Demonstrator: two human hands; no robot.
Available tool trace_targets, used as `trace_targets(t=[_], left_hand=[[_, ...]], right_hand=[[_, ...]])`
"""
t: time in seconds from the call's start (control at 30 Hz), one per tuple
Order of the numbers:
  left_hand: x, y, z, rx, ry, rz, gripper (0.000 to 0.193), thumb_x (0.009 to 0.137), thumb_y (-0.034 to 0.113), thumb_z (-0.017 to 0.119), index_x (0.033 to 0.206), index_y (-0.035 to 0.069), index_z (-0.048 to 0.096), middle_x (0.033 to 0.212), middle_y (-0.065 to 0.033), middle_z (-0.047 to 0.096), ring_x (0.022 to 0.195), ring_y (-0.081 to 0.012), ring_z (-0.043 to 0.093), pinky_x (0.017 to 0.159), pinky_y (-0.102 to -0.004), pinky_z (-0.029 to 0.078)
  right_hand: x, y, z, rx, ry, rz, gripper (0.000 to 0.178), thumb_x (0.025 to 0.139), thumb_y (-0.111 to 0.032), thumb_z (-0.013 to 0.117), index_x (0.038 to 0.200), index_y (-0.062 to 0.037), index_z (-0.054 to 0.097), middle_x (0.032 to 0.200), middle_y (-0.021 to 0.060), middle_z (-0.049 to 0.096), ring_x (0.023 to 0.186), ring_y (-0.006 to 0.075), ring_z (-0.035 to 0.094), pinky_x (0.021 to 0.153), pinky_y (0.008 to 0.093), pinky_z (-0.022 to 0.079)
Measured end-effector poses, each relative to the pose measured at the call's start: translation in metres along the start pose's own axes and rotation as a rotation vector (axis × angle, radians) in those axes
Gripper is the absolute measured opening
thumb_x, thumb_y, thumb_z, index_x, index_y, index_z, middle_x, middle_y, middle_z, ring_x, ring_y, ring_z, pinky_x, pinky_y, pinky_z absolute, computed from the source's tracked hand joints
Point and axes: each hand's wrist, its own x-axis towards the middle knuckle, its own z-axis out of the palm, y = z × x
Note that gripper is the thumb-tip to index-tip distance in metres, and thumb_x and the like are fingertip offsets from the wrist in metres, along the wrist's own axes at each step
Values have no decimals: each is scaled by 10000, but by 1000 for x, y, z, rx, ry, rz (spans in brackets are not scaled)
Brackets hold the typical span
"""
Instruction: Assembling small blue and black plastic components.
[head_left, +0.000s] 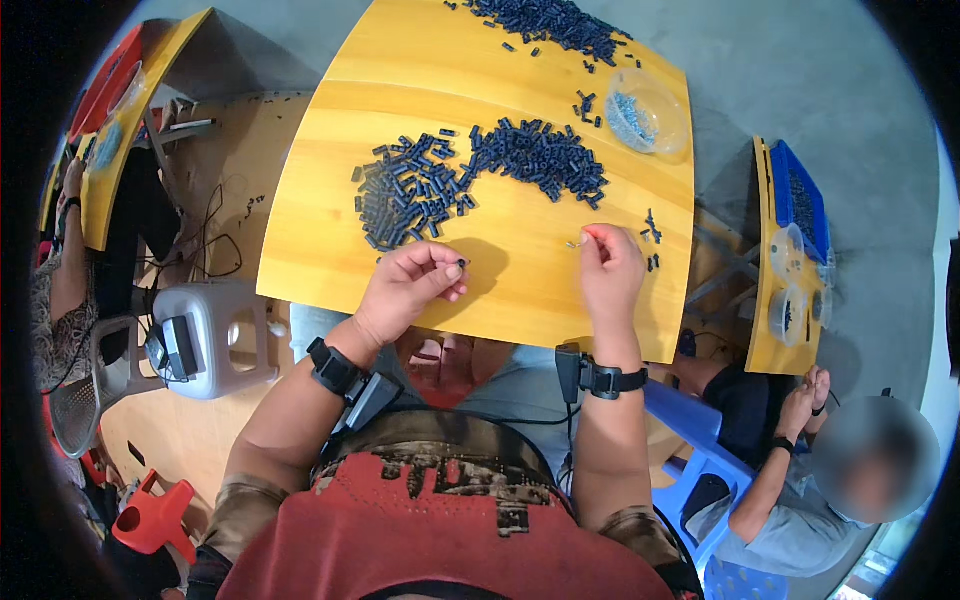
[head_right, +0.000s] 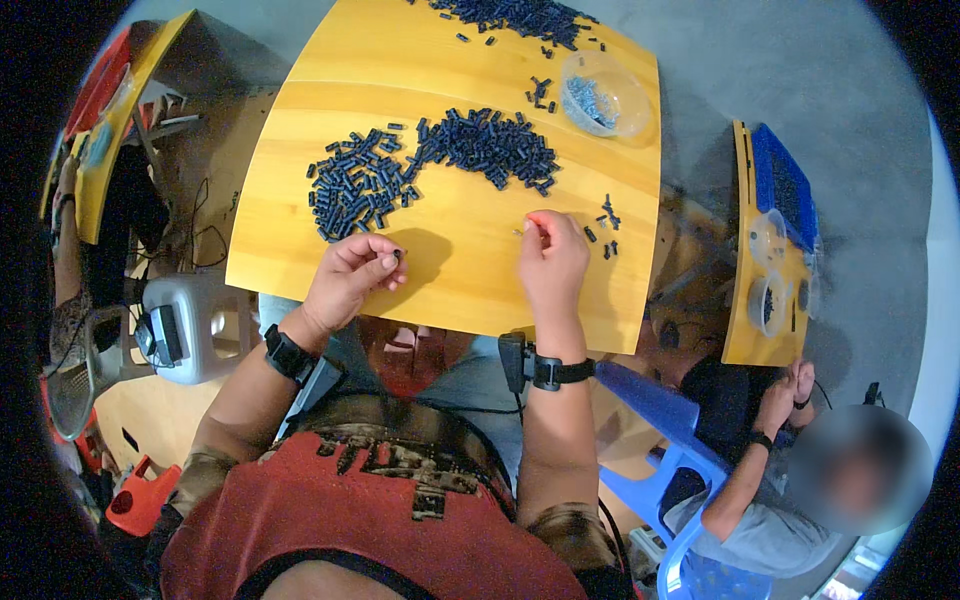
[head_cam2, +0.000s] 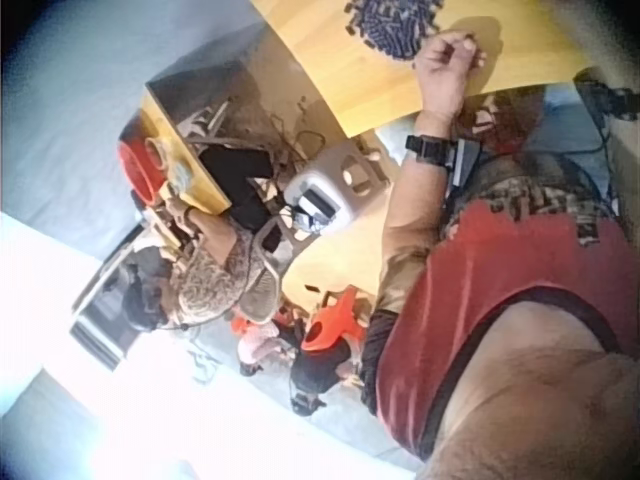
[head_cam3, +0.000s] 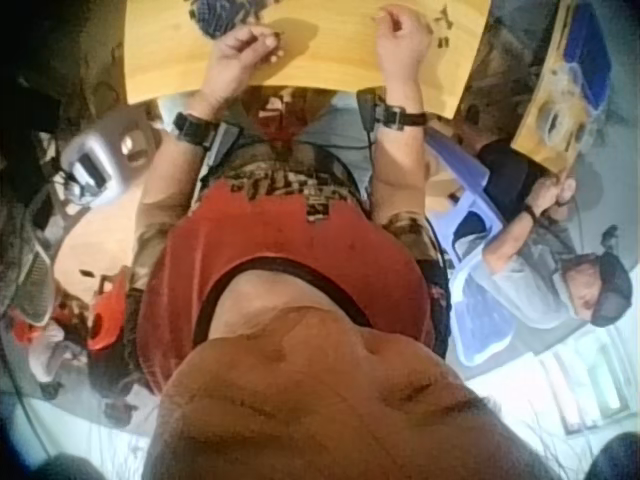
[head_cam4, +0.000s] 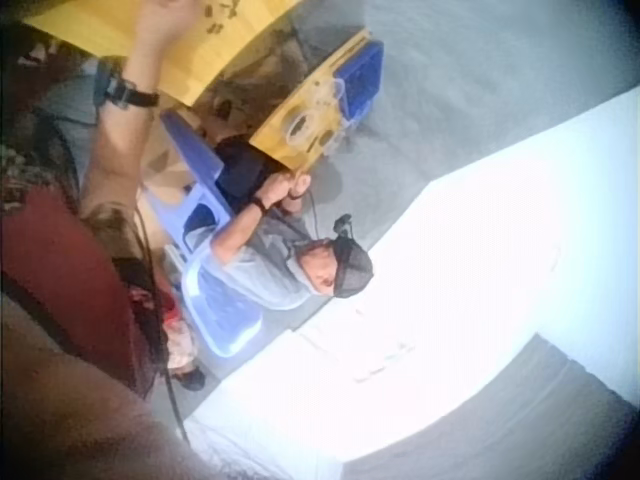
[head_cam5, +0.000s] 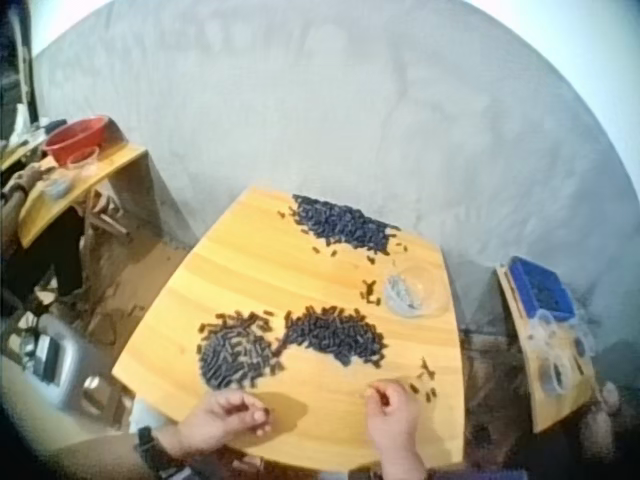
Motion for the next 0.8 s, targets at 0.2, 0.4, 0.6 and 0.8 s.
trace_targets(t=[0.2, 0.4, 0.6, 0.8], left_hand=[[-1, 0, -1, 8, 10, 1, 122, 883, 73, 568, 973, -9, 581, 848, -66, 626, 748, -125, 592, 685, -249, 499], [-1, -5, -4, -1, 2, -9, 110, 882, 67, 562, 982, 22, 576, 854, -71, 623, 769, -140, 598, 669, -256, 490], [-1, -3, -1, -7, 17, 8, 121, 883, 77, 569, 967, -9, 582, 845, -63, 624, 755, -121, 594, 690, -249, 501], [1, -8, -7, 13, 3, 4, 110, 880, 51, 557, 982, 13, 577, 906, -52, 618, 782, -129, 595, 675, -246, 489]], right_hand=[[-17, -2, -9, 123, -64, 71, 45, 766, -17, 619, 807, -14, 602, 744, 92, 579, 583, 186, 562, 544, 280, 463], [-32, -10, 2, -44, -205, -58, 57, 732, -15, 620, 782, -18, 594, 743, 122, 567, 710, 278, 564, 638, 349, 464], [-37, -12, 5, -102, -166, -110, 92, 725, -10, 610, 815, -23, 599, 759, 127, 560, 738, 300, 551, 663, 370, 459], [-41, -9, -1, -50, -174, -52, 147, 715, 19, 609, 860, 0, 603, 771, 128, 568, 725, 276, 563, 651, 351, 470]])
